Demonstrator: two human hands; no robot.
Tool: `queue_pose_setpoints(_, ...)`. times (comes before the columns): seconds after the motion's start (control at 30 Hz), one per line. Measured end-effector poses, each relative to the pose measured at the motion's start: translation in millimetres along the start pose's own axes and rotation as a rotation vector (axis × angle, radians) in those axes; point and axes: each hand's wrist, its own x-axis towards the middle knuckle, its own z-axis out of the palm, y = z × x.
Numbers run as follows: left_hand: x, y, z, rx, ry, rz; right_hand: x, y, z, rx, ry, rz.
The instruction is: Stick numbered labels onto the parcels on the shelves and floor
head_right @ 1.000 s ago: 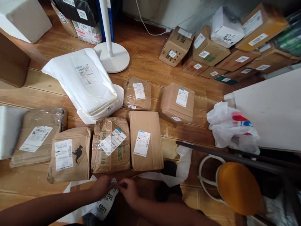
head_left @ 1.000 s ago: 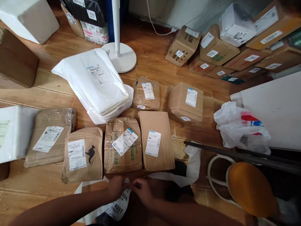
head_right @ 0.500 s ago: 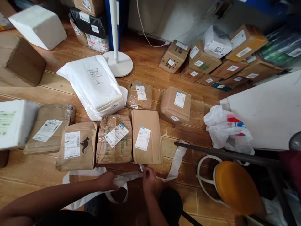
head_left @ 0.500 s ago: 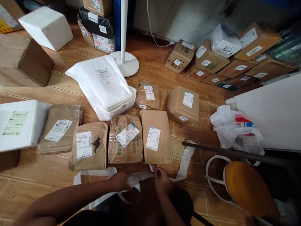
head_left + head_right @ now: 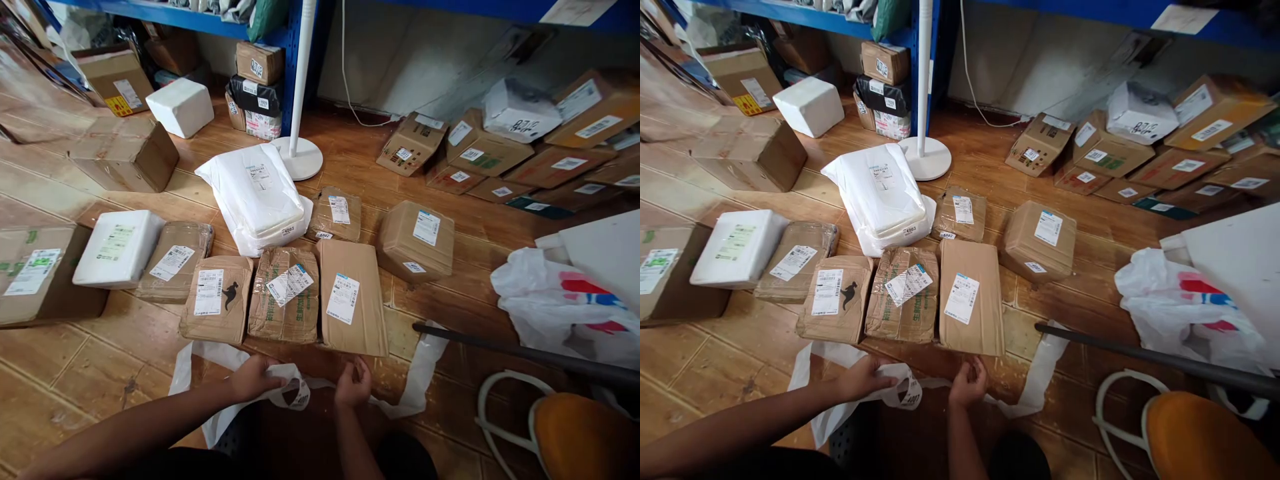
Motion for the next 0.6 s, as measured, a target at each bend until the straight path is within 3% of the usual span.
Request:
queue_pose_setpoints(0.07,0,-2,-1.7,-0.15,-0.039,0.04,-18,-22,5,0.039,-0.012,0.011)
queue_pose_setpoints(0.13,2,-3,-4.8,-0.261,0.008,0.066,-41,-53,11,0.134,-0.185,0.002)
queue_pose_setpoints(0.17,3,-3,-7.1,-0.28,0.062,0.088,-52,-70,13,0.293,-0.502,0.021)
queue_pose_setpoints(0.2,4,-2,-9.7,-0.279,0.121,0.115,-62,-86,14,0.425,-0.732,0.066)
queue_pose_setpoints(0.27,3,1,-15.0,-0.227,0.205,0.175,-73,-113,14,0.506,-0.977,0.135)
queue_pose_setpoints(0.33,0,7,-18.8,-0.171,0.224,0.21,-77,-129,13,0.494,-0.999,0.178)
queue_pose_setpoints(0.47,-4,17,-17.5,-0.166,0.197,0.242,-73,-133,14,0.498,-0.886,0.243)
queue_pose_setpoints(0.6,2,17,-12.9,-0.283,0.16,0.129,-69,-128,17,0.496,-0.96,0.322)
